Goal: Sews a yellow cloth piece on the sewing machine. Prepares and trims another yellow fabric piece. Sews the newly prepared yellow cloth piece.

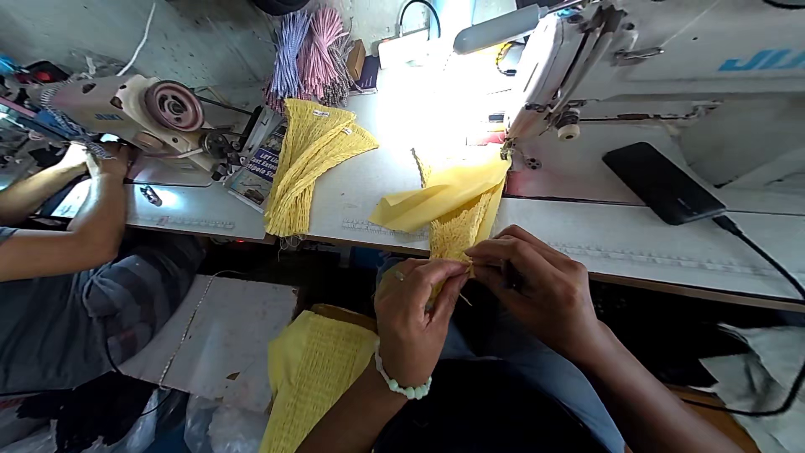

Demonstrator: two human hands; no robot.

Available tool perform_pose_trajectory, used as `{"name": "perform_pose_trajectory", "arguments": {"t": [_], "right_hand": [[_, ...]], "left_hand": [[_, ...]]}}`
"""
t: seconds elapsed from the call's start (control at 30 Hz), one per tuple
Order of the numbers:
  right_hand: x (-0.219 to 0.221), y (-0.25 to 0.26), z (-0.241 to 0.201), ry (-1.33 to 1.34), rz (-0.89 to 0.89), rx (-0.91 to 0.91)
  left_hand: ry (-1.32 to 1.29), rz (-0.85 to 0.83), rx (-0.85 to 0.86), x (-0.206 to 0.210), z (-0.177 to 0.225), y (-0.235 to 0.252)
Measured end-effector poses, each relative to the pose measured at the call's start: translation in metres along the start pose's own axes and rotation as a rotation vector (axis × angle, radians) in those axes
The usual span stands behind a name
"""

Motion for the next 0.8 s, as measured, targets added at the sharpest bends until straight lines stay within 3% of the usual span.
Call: {"name": "perform_pose_trajectory", "arguments": {"t": [0.3,0.4,0.57,0.8], "right_hand": [[-0.005,0.000,0.006,0.085,0.031,-0.025],[-0.008,-0.002,0.003,0.042,0.032,-0.062],[-0.019,-0.024,0.000,-0.089,-0.066,-0.102],[-0.013,-0.080,0.002,-0.073,-0.139,-0.079]], "left_hand": [[0.015,0.068,0.108,0.011,-0.003,-0.006],[0.171,0.041,0.107,0.017,-0.011,-0.007],[0.217,-0.151,0.209,0.013,-0.018,-0.006],[0.143,-0.611,0.330,0.012,-0.034,-0.018]]}}
Point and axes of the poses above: each hand's wrist, its own y-axis towards the middle knuckle, its own x-axis out of the palm, z = x × y, the point moved 3 cm from there along y, towards the middle knuckle
